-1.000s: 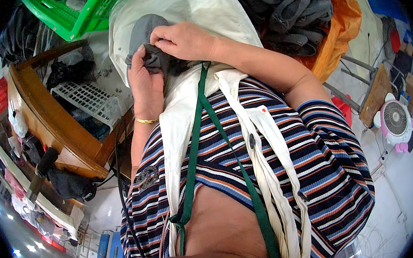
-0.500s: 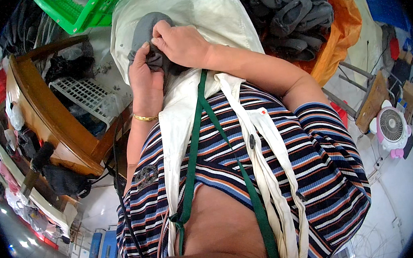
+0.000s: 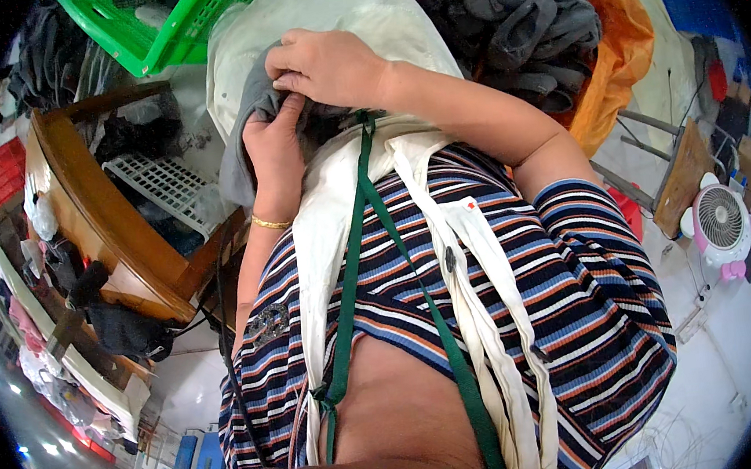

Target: The person sits and sews gray socks by hand using a needle and thread. They pull the thread through the fabric repeatedly to stitch the socks, then place the finished items into a green basket.

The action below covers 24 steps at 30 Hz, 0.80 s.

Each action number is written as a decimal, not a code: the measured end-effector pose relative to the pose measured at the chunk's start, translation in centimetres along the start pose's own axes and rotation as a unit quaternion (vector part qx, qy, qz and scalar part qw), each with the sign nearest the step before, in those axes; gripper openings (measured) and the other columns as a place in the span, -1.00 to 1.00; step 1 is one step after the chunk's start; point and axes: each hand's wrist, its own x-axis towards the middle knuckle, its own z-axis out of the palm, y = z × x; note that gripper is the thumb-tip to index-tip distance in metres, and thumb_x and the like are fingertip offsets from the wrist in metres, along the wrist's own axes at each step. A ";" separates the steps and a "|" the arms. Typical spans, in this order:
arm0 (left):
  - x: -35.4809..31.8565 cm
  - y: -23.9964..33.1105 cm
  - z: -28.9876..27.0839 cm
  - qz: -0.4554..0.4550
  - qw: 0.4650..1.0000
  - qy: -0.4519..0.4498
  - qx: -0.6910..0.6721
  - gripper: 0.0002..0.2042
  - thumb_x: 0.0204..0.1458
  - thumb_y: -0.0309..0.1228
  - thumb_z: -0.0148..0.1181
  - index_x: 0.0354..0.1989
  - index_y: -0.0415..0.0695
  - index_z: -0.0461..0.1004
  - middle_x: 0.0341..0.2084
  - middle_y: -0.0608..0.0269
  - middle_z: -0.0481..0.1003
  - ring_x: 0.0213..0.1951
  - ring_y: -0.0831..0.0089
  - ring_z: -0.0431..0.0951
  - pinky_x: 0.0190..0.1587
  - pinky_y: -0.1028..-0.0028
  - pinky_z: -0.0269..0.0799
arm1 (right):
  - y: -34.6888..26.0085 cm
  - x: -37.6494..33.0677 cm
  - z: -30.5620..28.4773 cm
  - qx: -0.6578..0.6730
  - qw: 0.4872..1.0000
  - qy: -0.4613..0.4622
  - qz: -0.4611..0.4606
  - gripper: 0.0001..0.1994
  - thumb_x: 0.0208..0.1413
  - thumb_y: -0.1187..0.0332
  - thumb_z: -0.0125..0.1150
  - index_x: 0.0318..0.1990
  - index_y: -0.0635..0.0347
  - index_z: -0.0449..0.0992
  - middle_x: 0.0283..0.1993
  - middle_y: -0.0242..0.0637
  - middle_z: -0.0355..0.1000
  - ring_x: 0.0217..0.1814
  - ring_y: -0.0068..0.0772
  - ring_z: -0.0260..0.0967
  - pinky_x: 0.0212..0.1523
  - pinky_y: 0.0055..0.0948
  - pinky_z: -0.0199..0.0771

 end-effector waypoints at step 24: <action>11.3 -0.9 0.4 -0.016 0.767 -0.418 0.486 -0.71 -0.02 -0.34 0.37 -0.45 -0.34 0.44 -0.67 0.09 0.30 -0.53 0.39 0.24 -0.41 0.35 0.28 | 17.0 -8.6 -12.5 0.657 0.508 0.484 0.276 -0.71 0.35 0.31 -0.04 -0.48 0.10 0.27 -0.66 -0.43 0.20 -0.67 -0.44 0.14 0.18 -0.02 0.45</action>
